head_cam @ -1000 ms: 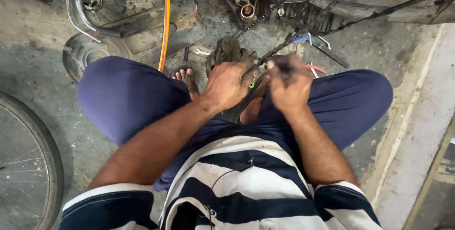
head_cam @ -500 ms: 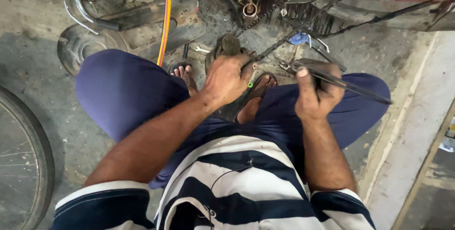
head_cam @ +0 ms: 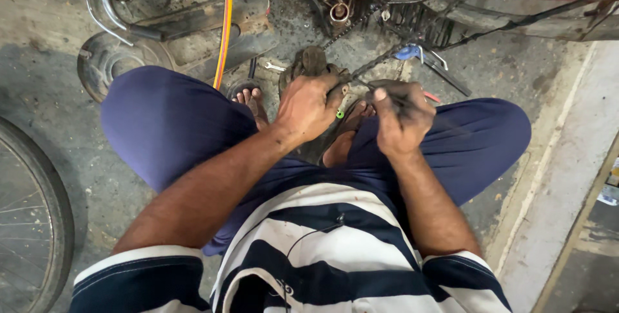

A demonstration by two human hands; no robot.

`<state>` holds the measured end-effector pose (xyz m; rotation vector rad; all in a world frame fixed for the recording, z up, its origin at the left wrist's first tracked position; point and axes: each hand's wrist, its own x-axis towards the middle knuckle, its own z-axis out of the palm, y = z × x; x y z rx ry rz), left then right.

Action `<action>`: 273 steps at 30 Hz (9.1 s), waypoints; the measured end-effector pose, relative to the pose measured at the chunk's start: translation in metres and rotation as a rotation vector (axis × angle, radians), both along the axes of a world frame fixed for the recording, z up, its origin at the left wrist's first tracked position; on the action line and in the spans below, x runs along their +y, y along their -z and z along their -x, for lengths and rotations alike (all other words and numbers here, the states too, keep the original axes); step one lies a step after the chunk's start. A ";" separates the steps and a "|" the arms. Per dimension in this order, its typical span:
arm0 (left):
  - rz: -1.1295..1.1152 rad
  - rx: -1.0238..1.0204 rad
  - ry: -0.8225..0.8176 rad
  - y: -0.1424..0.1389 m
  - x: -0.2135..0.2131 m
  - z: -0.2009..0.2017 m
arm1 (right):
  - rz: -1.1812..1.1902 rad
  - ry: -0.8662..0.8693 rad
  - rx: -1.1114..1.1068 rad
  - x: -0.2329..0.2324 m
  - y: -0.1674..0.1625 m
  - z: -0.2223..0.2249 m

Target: The person sits on the floor of a bicycle repair shop and cleans a rusty bicycle chain, repeatedly pulling the chain through a rag/cloth and working along its length by hand. The chain remains attached to the bicycle frame lying on the ground.

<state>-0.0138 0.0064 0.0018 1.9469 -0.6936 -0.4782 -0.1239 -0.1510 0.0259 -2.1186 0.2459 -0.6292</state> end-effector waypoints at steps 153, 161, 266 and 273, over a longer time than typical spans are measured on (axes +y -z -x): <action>0.053 -0.011 0.013 0.018 0.007 -0.007 | 0.378 -0.204 -0.107 0.002 -0.001 -0.004; 0.049 0.012 0.123 0.020 0.007 -0.006 | 0.100 -0.039 -0.021 0.006 0.010 -0.009; -0.080 0.124 0.021 0.036 0.008 -0.012 | -0.243 0.012 -0.051 -0.005 0.030 -0.003; 0.125 0.353 0.090 0.035 0.008 -0.014 | -0.444 0.051 -0.025 0.000 0.039 0.002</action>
